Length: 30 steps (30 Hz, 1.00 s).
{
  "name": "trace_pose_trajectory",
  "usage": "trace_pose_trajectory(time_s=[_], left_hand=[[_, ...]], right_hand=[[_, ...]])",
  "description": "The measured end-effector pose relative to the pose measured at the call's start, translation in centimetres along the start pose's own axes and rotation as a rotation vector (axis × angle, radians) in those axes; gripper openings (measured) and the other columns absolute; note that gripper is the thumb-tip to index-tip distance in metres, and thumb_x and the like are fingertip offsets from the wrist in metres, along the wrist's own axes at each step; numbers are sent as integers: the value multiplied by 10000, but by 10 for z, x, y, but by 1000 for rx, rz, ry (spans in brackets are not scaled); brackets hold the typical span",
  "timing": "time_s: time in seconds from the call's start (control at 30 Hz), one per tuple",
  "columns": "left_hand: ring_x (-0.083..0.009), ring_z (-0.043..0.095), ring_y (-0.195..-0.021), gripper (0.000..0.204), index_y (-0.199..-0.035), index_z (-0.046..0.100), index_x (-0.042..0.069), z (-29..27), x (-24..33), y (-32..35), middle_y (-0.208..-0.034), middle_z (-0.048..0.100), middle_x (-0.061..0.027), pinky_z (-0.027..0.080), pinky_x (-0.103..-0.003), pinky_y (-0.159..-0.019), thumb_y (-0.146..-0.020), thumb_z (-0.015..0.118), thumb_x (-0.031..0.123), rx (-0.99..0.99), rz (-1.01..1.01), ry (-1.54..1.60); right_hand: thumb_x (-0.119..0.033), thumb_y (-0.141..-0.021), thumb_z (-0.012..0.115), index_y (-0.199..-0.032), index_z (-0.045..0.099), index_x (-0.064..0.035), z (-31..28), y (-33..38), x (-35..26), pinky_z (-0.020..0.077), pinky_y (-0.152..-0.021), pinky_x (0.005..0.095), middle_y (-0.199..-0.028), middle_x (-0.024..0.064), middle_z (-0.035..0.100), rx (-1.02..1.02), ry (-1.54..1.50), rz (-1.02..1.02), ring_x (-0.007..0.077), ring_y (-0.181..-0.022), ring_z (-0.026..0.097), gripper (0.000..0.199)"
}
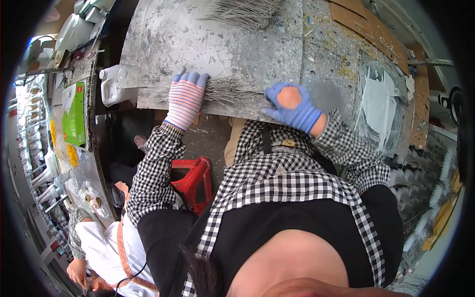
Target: Grouping and banding bristles or feathers to prepare them for brush manufacturing.
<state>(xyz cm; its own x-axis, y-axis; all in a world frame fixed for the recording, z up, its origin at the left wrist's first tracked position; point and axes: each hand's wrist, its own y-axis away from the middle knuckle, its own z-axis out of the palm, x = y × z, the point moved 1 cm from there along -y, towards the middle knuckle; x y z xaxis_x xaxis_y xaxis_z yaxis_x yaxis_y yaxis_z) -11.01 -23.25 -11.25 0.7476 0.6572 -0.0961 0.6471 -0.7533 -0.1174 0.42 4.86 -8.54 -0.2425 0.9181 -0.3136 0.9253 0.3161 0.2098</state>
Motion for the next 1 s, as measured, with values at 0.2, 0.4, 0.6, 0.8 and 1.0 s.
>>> trace_pose_trajectory(time_s=[0.2,0.4,0.6,0.8,1.0], left_hand=[[-266,627,-981,362,-1138,598,117,-6,-15,-4,-1014,636,-83,472,-408,-908,-809,684,241,-166,129,-82],[-308,647,-951,444,-1149,585,86,-44,-39,-34,-1019,645,-120,502,-417,-834,-763,748,236,-201,180,-68],[-366,665,-882,421,-1135,568,30,-67,-50,-87,-959,675,-187,531,-427,-750,-797,747,205,60,16,144],[-149,643,-729,372,-1093,619,-34,-74,10,-142,-867,695,-81,516,-303,-649,-862,753,225,-172,-221,1109],[-140,624,-691,291,-1102,647,-2,-88,112,-142,-824,665,-51,529,-288,-616,-888,710,185,-395,-144,1719]], right_hand=[[-299,-874,629,-967,616,-68,44,6,10,507,-815,417,-932,122,610,311,48,-102,304,-909,615,249],[-210,-842,602,-930,588,-48,5,39,54,506,-853,425,-899,132,608,340,107,25,312,-894,614,185],[-203,-940,628,-1027,628,-31,-58,95,87,550,-748,323,-939,145,704,505,-341,305,280,-820,688,193],[-246,-886,645,-1022,648,-38,-116,104,82,531,-722,319,-890,70,695,491,-508,190,154,-783,659,248],[-282,-801,681,-990,641,-52,-148,51,61,505,-627,314,-762,60,673,96,-386,175,152,-673,634,300]])
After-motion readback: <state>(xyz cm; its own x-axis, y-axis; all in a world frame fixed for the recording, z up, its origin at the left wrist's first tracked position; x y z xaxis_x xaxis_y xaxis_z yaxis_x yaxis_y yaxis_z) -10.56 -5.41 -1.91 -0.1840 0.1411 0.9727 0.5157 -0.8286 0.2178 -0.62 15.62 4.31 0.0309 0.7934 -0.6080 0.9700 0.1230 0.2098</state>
